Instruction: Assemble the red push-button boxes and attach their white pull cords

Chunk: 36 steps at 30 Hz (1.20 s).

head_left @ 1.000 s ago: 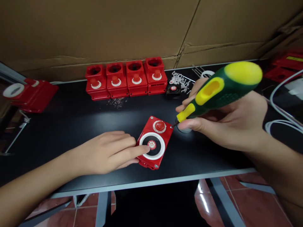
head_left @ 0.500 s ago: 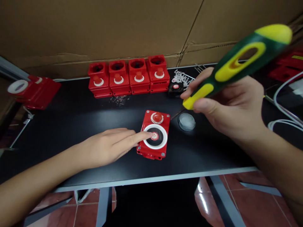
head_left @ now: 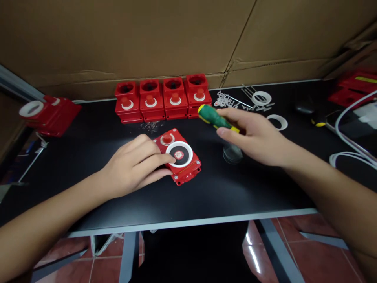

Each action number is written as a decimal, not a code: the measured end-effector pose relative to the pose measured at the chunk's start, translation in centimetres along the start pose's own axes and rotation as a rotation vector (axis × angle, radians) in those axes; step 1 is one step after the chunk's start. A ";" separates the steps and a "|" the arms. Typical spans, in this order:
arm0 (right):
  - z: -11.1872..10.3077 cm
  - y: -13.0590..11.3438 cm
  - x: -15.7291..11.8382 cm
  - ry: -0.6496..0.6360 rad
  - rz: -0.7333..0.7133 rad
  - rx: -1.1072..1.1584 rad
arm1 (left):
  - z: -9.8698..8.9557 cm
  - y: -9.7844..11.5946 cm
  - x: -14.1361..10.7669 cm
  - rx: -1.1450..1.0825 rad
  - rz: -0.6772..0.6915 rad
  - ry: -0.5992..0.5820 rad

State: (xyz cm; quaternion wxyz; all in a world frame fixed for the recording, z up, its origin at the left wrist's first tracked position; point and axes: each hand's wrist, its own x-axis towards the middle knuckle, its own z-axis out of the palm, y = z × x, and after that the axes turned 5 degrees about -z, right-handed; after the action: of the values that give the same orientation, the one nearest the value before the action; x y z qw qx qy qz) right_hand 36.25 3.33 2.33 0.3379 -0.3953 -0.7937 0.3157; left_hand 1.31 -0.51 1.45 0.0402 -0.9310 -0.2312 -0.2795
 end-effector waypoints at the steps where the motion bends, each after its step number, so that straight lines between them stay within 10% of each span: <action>1: 0.3 0.0 -0.2 -0.041 -0.013 -0.063 | 0.0 0.0 0.0 0.010 0.010 0.028; 20: 3.6 -0.1 -1.8 -0.177 -0.282 -0.241 | 0.3 0.2 -0.5 -0.078 -0.129 -0.058; 31: -9.4 8.7 2.1 0.288 -0.184 -0.514 | 0.4 -0.3 -0.4 -0.122 -0.111 -0.063; 36: -10.7 12.1 2.4 0.211 -0.164 -0.536 | 0.4 -0.4 -0.4 -0.093 -0.088 -0.076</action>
State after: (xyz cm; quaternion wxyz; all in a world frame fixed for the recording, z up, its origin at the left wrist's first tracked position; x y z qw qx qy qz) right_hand 48.55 13.81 -0.18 0.3266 -0.4356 -0.8385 0.0238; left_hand 1.05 -0.28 0.92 -0.0242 -0.9308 -0.2600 -0.2557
